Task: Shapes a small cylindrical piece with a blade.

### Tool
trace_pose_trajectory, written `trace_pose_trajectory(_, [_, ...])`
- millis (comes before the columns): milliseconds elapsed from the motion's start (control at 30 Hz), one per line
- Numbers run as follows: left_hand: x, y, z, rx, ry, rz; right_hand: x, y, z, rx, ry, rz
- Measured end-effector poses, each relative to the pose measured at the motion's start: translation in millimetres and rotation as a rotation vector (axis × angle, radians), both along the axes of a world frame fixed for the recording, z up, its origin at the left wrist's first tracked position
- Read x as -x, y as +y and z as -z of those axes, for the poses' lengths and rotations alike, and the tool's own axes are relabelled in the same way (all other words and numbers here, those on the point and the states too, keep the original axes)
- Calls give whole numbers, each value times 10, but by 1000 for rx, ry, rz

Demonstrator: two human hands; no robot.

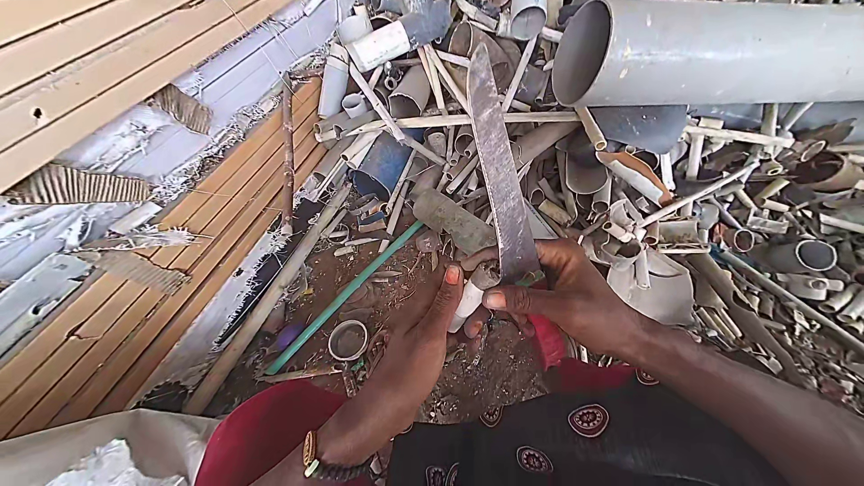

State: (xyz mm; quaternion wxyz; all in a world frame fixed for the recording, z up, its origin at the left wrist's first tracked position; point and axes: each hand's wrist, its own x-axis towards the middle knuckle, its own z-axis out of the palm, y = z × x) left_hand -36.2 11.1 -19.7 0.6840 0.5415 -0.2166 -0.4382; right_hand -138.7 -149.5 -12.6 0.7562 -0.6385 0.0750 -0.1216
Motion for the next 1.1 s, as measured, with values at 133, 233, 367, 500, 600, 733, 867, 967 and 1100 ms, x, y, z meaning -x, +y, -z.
trace_pose_trajectory(133, [-9, 18, -10, 16, -2, 101, -47, 20, -19, -15, -5, 52])
trace_pose_trajectory(233, [-19, 53, 51, 88, -338, 195, -78, 7, -25, -11, -35, 83])
trace_pose_trajectory(367, [1, 65, 85, 150, -339, 240, -96, -4, -26, -19, -27, 111])
trace_pose_trajectory(500, [12, 75, 80, 182, -311, 246, -67, -29, -22, -39, -20, 28])
trace_pose_trajectory(600, [-13, 82, 82, 192, -342, 240, -49, -41, 10, -14, -76, -56])
trace_pose_trajectory(733, [-23, 102, 54, 164, -371, 244, -37, -58, 7, -2, -79, -73])
trace_pose_trajectory(867, [-62, 126, 73, 28, -687, 114, -22, -56, 18, 8, -63, -52])
trace_pose_trajectory(967, [-140, 141, 91, -42, -916, 40, -16, -64, 29, -39, -61, -57])
trace_pose_trajectory(1100, [-185, 122, 76, 33, -979, 10, -5, -70, 5, -108, -61, -85])
